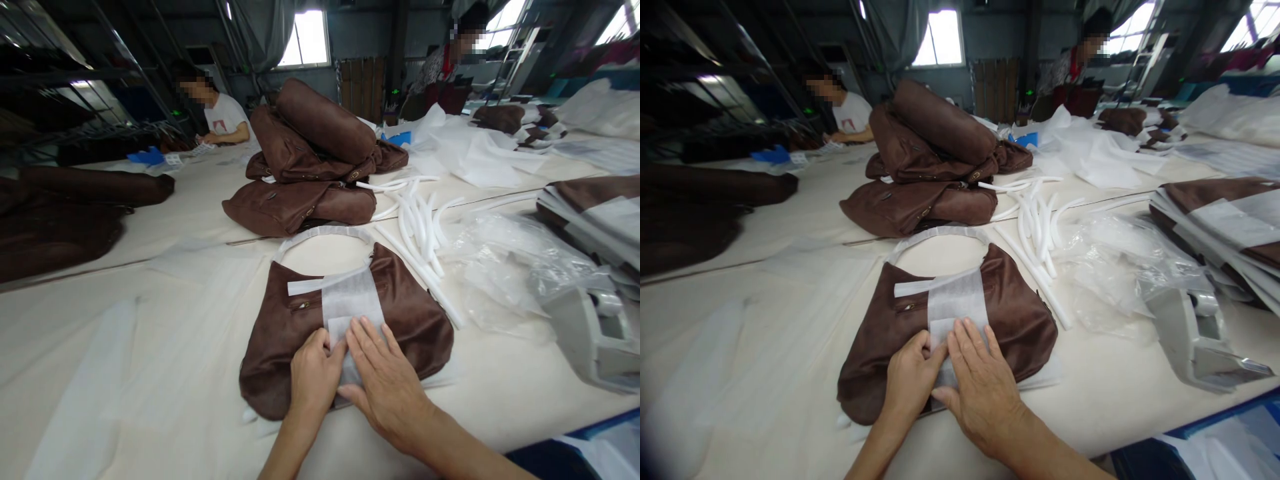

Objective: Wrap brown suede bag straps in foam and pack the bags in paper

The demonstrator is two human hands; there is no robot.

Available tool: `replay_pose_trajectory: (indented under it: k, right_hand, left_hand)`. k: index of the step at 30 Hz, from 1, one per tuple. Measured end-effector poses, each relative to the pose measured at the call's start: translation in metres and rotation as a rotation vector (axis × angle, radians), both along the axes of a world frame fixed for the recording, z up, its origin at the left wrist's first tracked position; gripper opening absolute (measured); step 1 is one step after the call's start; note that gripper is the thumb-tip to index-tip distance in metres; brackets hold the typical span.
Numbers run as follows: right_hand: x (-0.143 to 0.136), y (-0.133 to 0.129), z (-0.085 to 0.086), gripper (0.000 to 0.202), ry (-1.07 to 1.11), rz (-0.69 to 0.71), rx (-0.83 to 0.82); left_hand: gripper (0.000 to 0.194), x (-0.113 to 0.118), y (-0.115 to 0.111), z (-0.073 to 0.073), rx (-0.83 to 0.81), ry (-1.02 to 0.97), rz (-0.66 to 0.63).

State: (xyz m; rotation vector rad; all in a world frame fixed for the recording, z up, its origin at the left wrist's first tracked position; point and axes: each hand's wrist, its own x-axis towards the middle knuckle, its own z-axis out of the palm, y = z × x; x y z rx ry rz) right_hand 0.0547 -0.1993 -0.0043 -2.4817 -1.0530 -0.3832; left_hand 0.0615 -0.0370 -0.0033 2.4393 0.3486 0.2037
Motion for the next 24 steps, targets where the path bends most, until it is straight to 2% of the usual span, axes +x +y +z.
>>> replay_pose_trajectory:
  k: [3,6,9,11,13,15,17,19,21,24]
  right_hand:
    - [0.01,0.004,-0.014,0.072,0.044,-0.024,-0.117]
    - [0.015,0.004,-0.02,0.076,0.093,-0.027,-0.135]
    - [0.015,0.004,-0.017,0.075,0.164,-0.015,-0.131]
    - [0.015,0.004,-0.011,0.074,0.215,-0.008,-0.12]
    - [0.016,0.003,-0.004,0.075,0.256,0.02,-0.106]
    - [0.018,0.002,0.004,0.076,0.275,0.048,-0.1]
    - [0.019,0.0,0.009,0.077,0.272,0.067,-0.108]
    - [0.02,-0.005,0.011,0.077,0.252,0.062,-0.103]
    - [0.019,-0.015,0.01,0.077,0.22,0.057,-0.085]
    - [0.013,-0.041,0.006,0.074,0.166,0.019,-0.085]
  left_hand:
    - [0.036,0.001,0.002,0.001,-0.023,-0.001,-0.004]
    - [0.033,-0.002,0.002,0.01,-0.053,-0.034,-0.03]
    - [0.027,-0.01,-0.004,0.019,0.043,-0.262,-0.067]
    - [0.034,-0.015,-0.009,0.019,0.184,-0.434,-0.185]
    - [0.047,-0.015,-0.011,0.009,0.338,-0.492,-0.395]
    - [0.06,-0.011,-0.009,-0.009,0.488,-0.502,-0.563]
    - [0.067,-0.004,-0.006,-0.028,0.599,-0.553,-0.603]
    - [0.069,0.003,-0.003,-0.043,0.643,-0.584,-0.609]
    - [0.067,0.007,-0.001,-0.052,0.654,-0.607,-0.638]
    - [0.065,0.008,0.0,-0.056,0.626,-0.623,-0.668]
